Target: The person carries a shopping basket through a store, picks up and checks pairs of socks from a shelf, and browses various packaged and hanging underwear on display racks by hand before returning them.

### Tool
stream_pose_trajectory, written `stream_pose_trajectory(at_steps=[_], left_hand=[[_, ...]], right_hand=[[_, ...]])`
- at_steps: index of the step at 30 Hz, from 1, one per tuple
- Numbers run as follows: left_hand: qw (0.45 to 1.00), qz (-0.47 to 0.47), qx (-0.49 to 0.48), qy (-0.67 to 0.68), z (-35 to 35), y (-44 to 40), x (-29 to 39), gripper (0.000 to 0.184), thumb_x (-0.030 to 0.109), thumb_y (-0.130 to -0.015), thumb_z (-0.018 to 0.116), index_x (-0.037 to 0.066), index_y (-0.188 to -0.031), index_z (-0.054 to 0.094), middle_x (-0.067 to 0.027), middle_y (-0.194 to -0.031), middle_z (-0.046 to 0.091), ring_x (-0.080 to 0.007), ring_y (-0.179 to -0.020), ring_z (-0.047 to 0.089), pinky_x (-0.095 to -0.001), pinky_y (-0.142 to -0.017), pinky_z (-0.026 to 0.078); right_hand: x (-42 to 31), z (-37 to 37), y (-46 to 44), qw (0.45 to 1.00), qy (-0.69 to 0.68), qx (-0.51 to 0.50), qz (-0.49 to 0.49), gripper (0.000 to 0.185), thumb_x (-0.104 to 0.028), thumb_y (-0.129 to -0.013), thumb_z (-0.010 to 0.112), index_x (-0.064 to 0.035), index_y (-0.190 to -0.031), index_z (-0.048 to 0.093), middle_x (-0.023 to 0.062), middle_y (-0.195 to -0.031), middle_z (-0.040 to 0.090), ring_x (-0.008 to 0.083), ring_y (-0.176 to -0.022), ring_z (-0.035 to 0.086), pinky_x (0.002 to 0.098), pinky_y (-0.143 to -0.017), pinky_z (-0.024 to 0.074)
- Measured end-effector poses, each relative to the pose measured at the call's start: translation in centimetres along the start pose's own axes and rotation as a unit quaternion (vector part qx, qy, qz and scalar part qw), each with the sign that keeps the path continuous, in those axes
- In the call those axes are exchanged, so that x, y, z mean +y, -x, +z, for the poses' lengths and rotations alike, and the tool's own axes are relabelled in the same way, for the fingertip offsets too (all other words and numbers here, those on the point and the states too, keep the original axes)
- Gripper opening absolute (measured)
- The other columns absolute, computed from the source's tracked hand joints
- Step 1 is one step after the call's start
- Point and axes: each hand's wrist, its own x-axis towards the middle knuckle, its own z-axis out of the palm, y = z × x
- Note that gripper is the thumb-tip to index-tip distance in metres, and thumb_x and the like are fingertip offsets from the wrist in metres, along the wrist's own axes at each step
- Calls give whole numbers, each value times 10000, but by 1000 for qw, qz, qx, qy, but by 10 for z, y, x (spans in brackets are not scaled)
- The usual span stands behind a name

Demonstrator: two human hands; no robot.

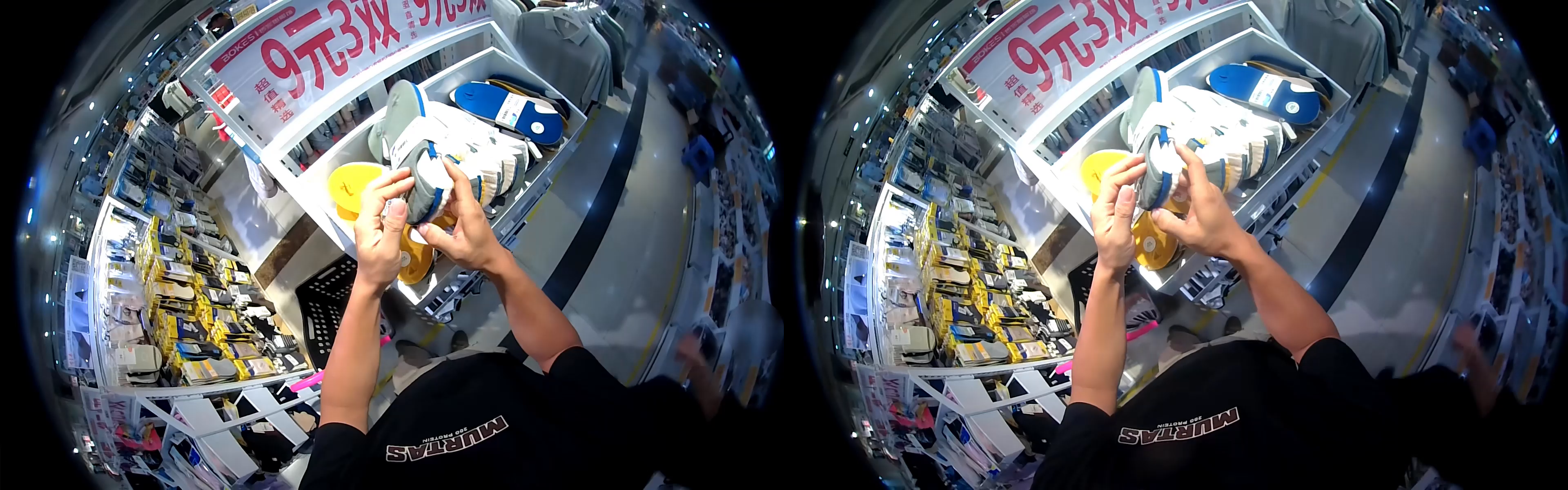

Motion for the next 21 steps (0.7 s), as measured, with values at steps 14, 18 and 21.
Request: stream_pose_trajectory(at_steps=[14,18,21], left_hand=[[973,107,75,-191,4,5,10,195,193,-923,674,23,-1006,721,-191,-1147,656,-283,-1114,595,-394,-1022,413],[995,-4,24,-96,10,5,6,175,160,-922,695,5,-1000,718,-161,-1059,698,-283,-987,646,-366,-909,482],[990,-25,25,-136,11,7,3,157,146,-920,698,-4,-962,715,-134,-934,706,-237,-881,656,-334,-812,494]], right_hand=[[-36,3,0,962,228,-111,98,643,-229,-896,716,-47,-1444,431,216,-1023,668,353,-924,666,410,-808,524],[-43,-12,0,974,214,-58,55,427,-166,-867,760,-47,-1257,634,64,-829,637,164,-660,584,309,-627,485],[-38,-29,-5,964,255,53,45,375,-122,-828,808,-43,-1177,695,19,-917,631,61,-630,527,236,-577,462]])
